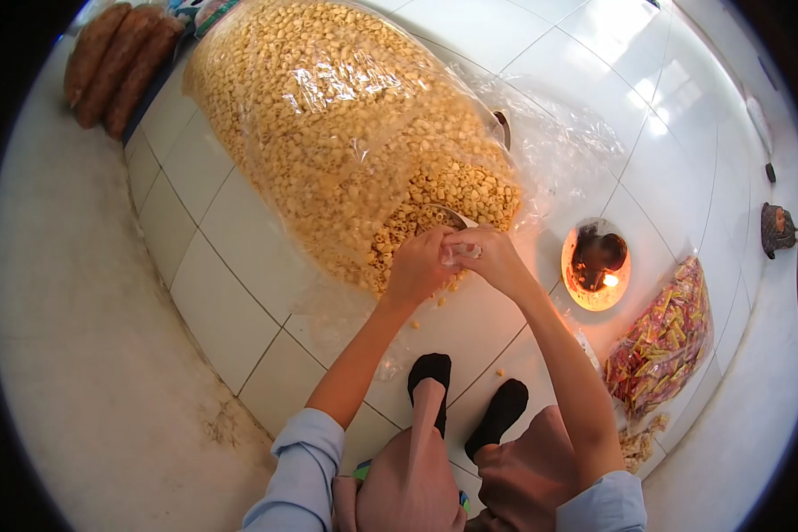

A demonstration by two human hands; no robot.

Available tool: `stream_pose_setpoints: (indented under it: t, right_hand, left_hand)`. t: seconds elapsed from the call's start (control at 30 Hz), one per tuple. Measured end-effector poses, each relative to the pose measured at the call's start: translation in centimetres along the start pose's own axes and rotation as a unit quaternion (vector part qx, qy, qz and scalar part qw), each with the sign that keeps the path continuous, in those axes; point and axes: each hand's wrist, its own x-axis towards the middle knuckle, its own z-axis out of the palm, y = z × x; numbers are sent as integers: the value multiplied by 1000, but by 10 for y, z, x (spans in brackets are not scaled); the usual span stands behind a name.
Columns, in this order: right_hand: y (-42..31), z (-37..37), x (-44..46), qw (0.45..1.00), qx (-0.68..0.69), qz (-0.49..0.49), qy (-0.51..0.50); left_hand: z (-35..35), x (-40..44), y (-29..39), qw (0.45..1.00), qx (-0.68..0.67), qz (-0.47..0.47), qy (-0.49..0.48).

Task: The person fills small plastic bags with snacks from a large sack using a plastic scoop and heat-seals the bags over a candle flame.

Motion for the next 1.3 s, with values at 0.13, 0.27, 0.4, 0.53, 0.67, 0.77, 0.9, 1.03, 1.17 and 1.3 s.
stream_pose_setpoints:
  t: [0.13,0.27,0.4,0.53,0.67,0.77,0.9,1.03,1.17,1.3]
  right_hand:
    - [-2,-2,0,999,-31,-9,4]
    - [5,-3,6,999,-11,-40,14]
    - [63,11,11,988,-11,69,135]
    - [73,40,7,958,-231,-41,162]
    - [69,52,14,940,-276,-37,198]
    - [52,42,14,930,-262,-22,257]
    - [12,21,17,983,-109,-12,149]
    - [-2,34,25,979,-170,-10,109]
    - [0,28,28,994,-104,32,25]
    - [-1,14,25,995,-56,-79,11]
  left_hand:
    - [1,-1,-8,999,-24,-25,17]
    - [-4,-5,-11,999,-25,-33,26]
    - [-4,-10,-17,991,-56,-108,50]
    - [-1,-12,-21,990,-82,-100,62]
    - [-1,-15,-24,985,-123,-104,69]
    - [-2,-14,-27,987,-102,-96,76]
    - [2,-11,-29,995,-29,-75,58]
    - [1,-9,-22,995,52,-46,79]
    - [-4,-7,-13,991,-102,-77,45]
    - [-26,9,-24,980,-139,140,24]
